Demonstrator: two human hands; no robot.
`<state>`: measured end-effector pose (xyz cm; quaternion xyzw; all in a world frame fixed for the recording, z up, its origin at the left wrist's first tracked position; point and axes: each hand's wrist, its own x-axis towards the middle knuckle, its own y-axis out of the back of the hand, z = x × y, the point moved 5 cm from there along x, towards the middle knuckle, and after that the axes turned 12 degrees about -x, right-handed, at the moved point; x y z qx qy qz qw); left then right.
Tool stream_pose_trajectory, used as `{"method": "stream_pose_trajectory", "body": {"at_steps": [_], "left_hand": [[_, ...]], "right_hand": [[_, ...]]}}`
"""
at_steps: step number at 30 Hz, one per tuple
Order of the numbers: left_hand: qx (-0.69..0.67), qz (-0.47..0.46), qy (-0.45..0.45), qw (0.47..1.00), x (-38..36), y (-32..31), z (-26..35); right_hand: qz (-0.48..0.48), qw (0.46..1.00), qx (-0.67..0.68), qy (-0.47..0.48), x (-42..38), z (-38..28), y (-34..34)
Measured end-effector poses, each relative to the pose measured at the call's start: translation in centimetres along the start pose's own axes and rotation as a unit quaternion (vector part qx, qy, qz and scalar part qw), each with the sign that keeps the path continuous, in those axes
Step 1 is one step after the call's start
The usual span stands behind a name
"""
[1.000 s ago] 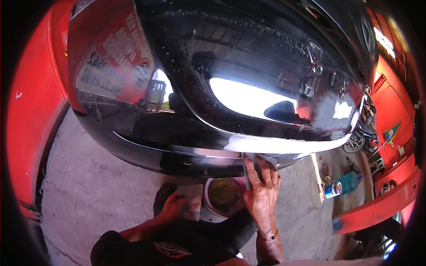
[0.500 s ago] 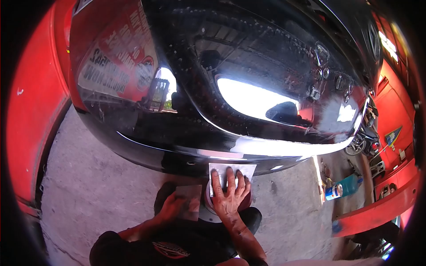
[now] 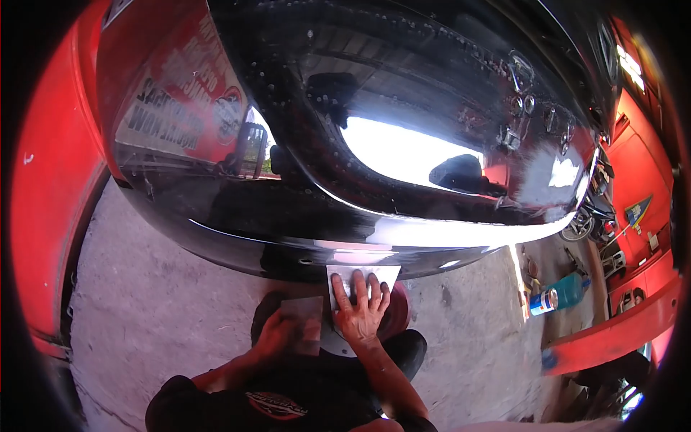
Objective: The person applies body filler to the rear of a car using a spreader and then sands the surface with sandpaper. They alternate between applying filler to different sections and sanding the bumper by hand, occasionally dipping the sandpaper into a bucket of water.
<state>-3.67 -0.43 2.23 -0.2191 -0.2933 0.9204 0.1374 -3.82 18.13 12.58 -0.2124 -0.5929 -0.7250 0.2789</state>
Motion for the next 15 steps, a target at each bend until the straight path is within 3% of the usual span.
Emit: {"method": "stream_pose_trajectory", "body": {"at_steps": [2, 6, 9, 15], "left_hand": [[0.022, -0.014, 0.003, 1.000, 0.2, 0.4, -0.2], [0.000, -0.027, 0.002, 1.000, -0.4, -0.6, 0.4], [-0.065, -0.033, 0.004, 0.997, -0.2, -0.9, 0.4], [0.022, -0.030, -0.016, 0.999, 0.2, -0.3, 0.4]], "right_hand": [[-0.037, 0.999, -0.001, 0.009, 0.3, 0.2, 1.7], [0.012, 1.000, -0.013, -0.007, 2.9, 0.7, 4.5], [0.018, 0.999, -0.027, 0.000, 3.8, 0.6, 3.0], [0.007, 1.000, -0.017, -0.009, 1.5, -0.1, 1.0]]}}
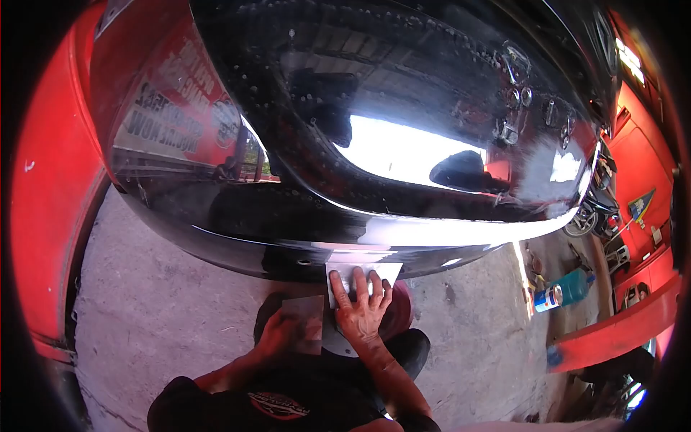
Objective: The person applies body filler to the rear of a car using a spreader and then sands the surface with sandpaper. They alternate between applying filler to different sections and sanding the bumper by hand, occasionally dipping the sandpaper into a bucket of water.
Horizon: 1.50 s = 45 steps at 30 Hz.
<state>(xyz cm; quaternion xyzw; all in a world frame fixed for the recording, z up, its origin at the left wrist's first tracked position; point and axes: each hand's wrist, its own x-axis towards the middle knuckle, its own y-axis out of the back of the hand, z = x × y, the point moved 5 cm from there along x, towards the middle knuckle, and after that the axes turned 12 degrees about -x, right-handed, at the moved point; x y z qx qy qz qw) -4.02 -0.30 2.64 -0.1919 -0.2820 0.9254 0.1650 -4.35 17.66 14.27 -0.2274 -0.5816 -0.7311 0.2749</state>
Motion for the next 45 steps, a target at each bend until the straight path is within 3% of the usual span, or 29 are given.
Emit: {"method": "stream_pose_trajectory", "body": {"at_steps": [6, 10, 15, 20, 25, 31, 40, 43, 45], "left_hand": [[0.010, 0.020, 0.042, 0.999, 0.3, 1.3, -1.6], [-0.025, 0.002, 0.017, 1.000, -0.2, 0.2, -1.1], [0.008, 0.000, -0.008, 1.000, -0.5, -0.4, 0.4], [-0.109, -0.022, 0.036, 0.993, -0.5, -1.2, 0.4], [-0.067, -0.006, 0.034, 0.997, 0.1, 0.6, -1.3], [-0.051, 0.014, 0.021, 0.998, 0.4, 1.4, -2.6], [-0.082, 0.031, 0.038, 0.995, 0.5, 1.1, -2.4], [-0.091, 0.016, 0.036, 0.995, 0.8, 1.2, -2.6], [-0.077, 0.008, 0.040, 0.996, 0.6, 1.1, -2.6]], "right_hand": [[-0.046, 0.999, 0.027, -0.007, -0.4, 0.4, 2.8], [-0.013, 1.000, 0.016, -0.008, 2.0, 1.3, 5.2], [0.008, 1.000, -0.015, 0.004, 2.9, 0.7, 3.2], [0.019, 1.000, -0.005, 0.014, 0.5, 0.5, -0.4], [-0.042, 0.999, 0.025, 0.014, -0.4, 0.2, 1.3], [-0.006, 1.000, -0.001, 0.006, 1.7, 1.2, 4.7], [0.017, 1.000, 0.017, 0.017, 1.5, 0.9, 0.2], [0.011, 0.999, -0.008, 0.037, -0.2, 0.4, -0.5], [-0.046, 0.998, 0.021, 0.034, -0.9, 0.3, -0.3]]}}
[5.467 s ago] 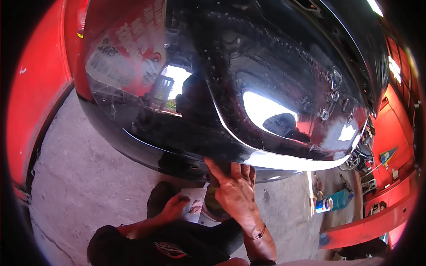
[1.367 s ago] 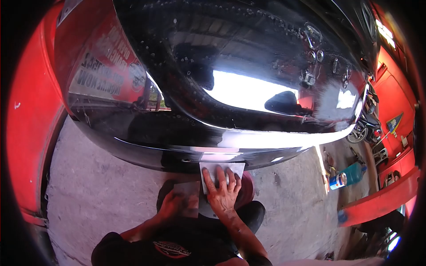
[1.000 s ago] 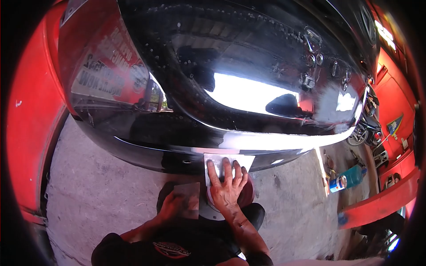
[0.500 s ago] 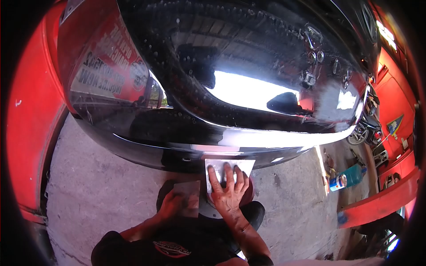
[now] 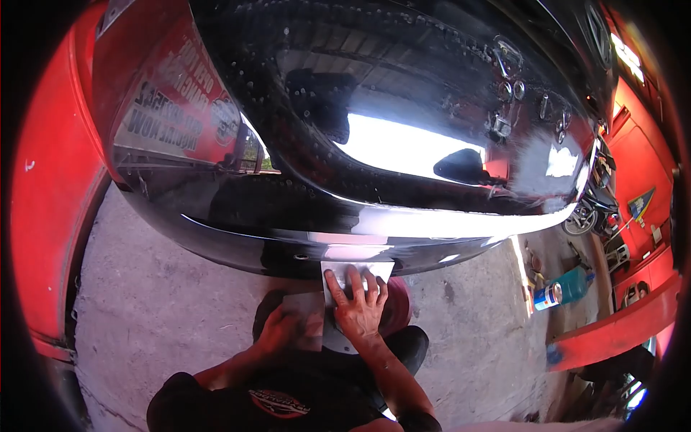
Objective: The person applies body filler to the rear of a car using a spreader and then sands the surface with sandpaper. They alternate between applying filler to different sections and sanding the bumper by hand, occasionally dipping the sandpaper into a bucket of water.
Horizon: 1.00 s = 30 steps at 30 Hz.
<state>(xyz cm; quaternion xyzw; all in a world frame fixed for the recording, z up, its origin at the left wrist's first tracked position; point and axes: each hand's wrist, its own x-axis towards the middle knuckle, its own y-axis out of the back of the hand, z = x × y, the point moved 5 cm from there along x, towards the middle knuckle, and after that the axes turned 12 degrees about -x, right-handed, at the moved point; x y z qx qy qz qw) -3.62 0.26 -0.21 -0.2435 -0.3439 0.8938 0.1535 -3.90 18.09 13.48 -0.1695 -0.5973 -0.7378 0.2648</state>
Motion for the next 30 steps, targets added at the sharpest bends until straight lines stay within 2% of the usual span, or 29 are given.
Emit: {"method": "stream_pose_trajectory", "body": {"at_steps": [3, 6, 8, 11, 15, 18, 20, 27, 30], "left_hand": [[0.024, 0.020, 0.003, 1.000, -0.6, -0.8, 0.7], [0.043, 0.008, -0.016, 0.999, -1.2, -1.1, 0.8], [0.003, -0.024, -0.032, 0.999, -1.1, -1.0, 0.4], [0.068, -0.029, -0.052, 0.996, -0.4, 0.6, -0.2], [0.029, -0.036, -0.028, 0.999, -0.2, 1.0, -0.5], [0.013, 0.004, -0.034, 0.999, -0.6, -0.4, 0.5], [0.056, 0.001, -0.014, 0.998, -0.2, 0.5, -0.1], [0.084, -0.001, -0.002, 0.996, -0.4, 0.2, 0.1], [0.070, -0.002, -0.023, 0.997, -0.7, -0.4, 0.5]], "right_hand": [[-0.006, 1.000, 0.000, -0.005, -0.3, 0.1, 1.7], [0.031, 0.999, 0.005, -0.017, 1.4, 0.3, 4.5], [0.028, 0.999, -0.004, -0.019, 2.7, 0.3, 5.8], [0.019, 0.999, -0.034, -0.020, 4.0, 0.2, 5.1], [0.040, 0.999, -0.012, -0.017, 3.3, 0.1, 2.9], [0.049, 0.999, -0.018, -0.009, 2.1, 0.0, 1.3], [0.020, 0.999, -0.025, -0.018, 1.4, -0.3, 0.9], [-0.039, 0.999, -0.014, -0.015, -0.7, 0.4, 2.4], [-0.025, 0.993, 0.092, -0.063, -2.7, 2.2, 5.7]]}}
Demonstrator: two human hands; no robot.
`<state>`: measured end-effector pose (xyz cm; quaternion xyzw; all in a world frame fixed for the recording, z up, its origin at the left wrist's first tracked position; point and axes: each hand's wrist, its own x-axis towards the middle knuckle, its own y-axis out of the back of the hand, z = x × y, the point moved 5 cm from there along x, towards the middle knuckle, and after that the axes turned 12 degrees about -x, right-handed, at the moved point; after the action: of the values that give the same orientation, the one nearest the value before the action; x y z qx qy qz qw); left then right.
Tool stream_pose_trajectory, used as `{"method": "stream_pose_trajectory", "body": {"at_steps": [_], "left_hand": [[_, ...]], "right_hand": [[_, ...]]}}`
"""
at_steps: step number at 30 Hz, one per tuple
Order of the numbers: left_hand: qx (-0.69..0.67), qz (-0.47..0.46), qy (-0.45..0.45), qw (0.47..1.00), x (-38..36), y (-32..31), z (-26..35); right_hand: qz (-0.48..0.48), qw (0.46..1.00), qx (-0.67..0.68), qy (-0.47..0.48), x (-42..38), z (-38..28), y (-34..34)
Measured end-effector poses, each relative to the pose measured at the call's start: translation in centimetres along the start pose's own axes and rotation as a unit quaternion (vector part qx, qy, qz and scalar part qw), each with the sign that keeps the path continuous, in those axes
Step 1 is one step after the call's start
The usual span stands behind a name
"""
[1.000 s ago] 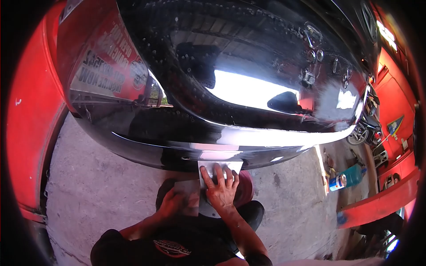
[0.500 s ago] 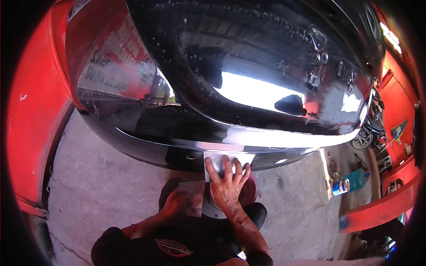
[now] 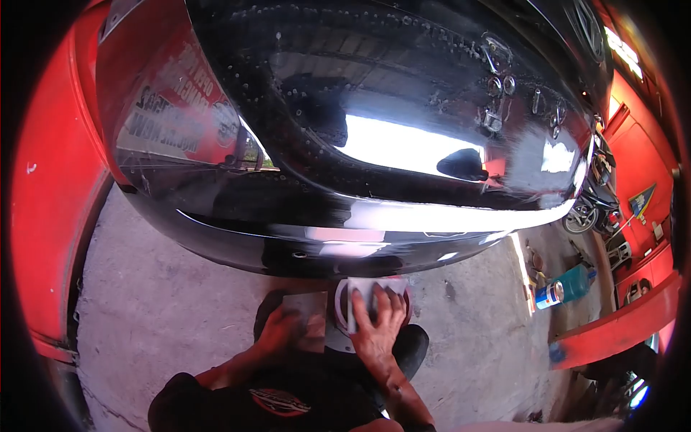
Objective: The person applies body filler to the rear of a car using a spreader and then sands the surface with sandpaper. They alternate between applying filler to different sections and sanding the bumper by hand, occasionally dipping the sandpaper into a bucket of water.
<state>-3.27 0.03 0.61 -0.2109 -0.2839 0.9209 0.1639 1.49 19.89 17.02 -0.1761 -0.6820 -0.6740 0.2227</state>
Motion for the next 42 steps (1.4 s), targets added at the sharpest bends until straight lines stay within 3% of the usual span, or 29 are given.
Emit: {"method": "stream_pose_trajectory", "body": {"at_steps": [4, 6, 8, 9, 10, 11, 12, 13, 14, 15, 16, 18, 21, 23, 25, 28, 30, 37, 39, 42], "left_hand": [[-0.063, 0.018, 0.011, 0.998, -0.8, -3.9, 3.5], [-0.100, 0.006, 0.020, 0.995, -0.5, -4.8, 3.8], [-0.048, -0.019, 0.006, 0.999, -0.1, -5.7, 3.9], [-0.054, -0.018, 0.000, 0.998, 0.2, -6.2, 4.3], [0.033, -0.057, -0.065, 0.996, 0.4, -7.1, 5.3], [0.122, -0.093, -0.130, 0.980, 0.2, -8.1, 6.0], [0.117, -0.087, -0.138, 0.980, -0.1, -8.5, 6.0], [0.140, -0.092, -0.147, 0.975, -0.4, -9.1, 6.1], [0.163, -0.096, -0.154, 0.970, -0.6, -9.7, 5.9], [-0.053, -0.083, -0.047, 0.994, 0.5, -10.0, 4.5], [-0.062, -0.082, -0.054, 0.993, 0.7, -9.9, 4.4], [-0.237, -0.206, 0.037, 0.949, 0.6, -10.6, 4.5], [-0.269, -0.190, 0.012, 0.944, 0.0, -9.7, 5.6], [-0.259, -0.191, -0.015, 0.947, -0.2, -8.5, 5.6], [-0.246, -0.192, -0.037, 0.949, -0.9, -8.5, 6.1], [-0.218, -0.123, -0.035, 0.968, -1.9, -8.5, 6.6], [-0.140, -0.004, -0.048, 0.989, -1.6, -7.0, 5.4], [-0.172, -0.036, -0.008, 0.984, -0.2, -5.7, 3.6], [-0.075, 0.019, -0.051, 0.996, -0.2, -5.0, 3.7], [-0.066, 0.025, -0.062, 0.996, -0.4, -4.9, 3.6]], "right_hand": [[0.048, 0.980, 0.136, -0.138, -4.0, 2.9, 1.2], [0.094, 0.966, 0.203, -0.132, -5.4, 3.6, 0.7], [0.027, 0.869, 0.433, -0.237, -6.6, 3.7, 0.1], [0.034, 0.913, 0.381, -0.145, -6.3, 2.4, 2.4], [0.000, 0.951, 0.303, -0.066, -6.6, 1.4, 4.0], [-0.008, 0.965, 0.258, 0.039, -7.0, 0.2, 4.4], [-0.015, 0.967, 0.209, 0.144, -7.8, -1.2, 4.5], [-0.016, 0.965, 0.209, 0.155, -8.4, -1.5, 4.1], [-0.067, 0.972, 0.201, 0.105, -8.9, -1.2, 2.8], [-0.117, 0.973, 0.189, 0.053, -9.0, -0.6, 1.8], [-0.120, 0.973, 0.185, 0.064, -8.8, 0.3, 1.7], [-0.150, 0.984, 0.060, 0.073, -8.4, 2.1, 1.4], [-0.120, 0.992, 0.032, -0.001, -7.2, 5.4, 0.8], [-0.084, 0.991, 0.017, -0.107, -4.7, 5.7, 3.0], [-0.051, 0.992, 0.002, -0.113, -1.9, 5.2, 4.9], [-0.016, 0.991, 0.002, -0.129, -0.5, 5.0, 5.8], [-0.026, 0.993, 0.006, -0.115, -0.5, 4.9, 4.8], [-0.032, 0.989, -0.074, -0.121, 1.5, 4.4, 6.1], [-0.051, 0.981, -0.158, -0.101, 3.0, 4.0, 6.7], [-0.053, 0.976, -0.196, -0.072, 4.9, 3.1, 7.1]]}}
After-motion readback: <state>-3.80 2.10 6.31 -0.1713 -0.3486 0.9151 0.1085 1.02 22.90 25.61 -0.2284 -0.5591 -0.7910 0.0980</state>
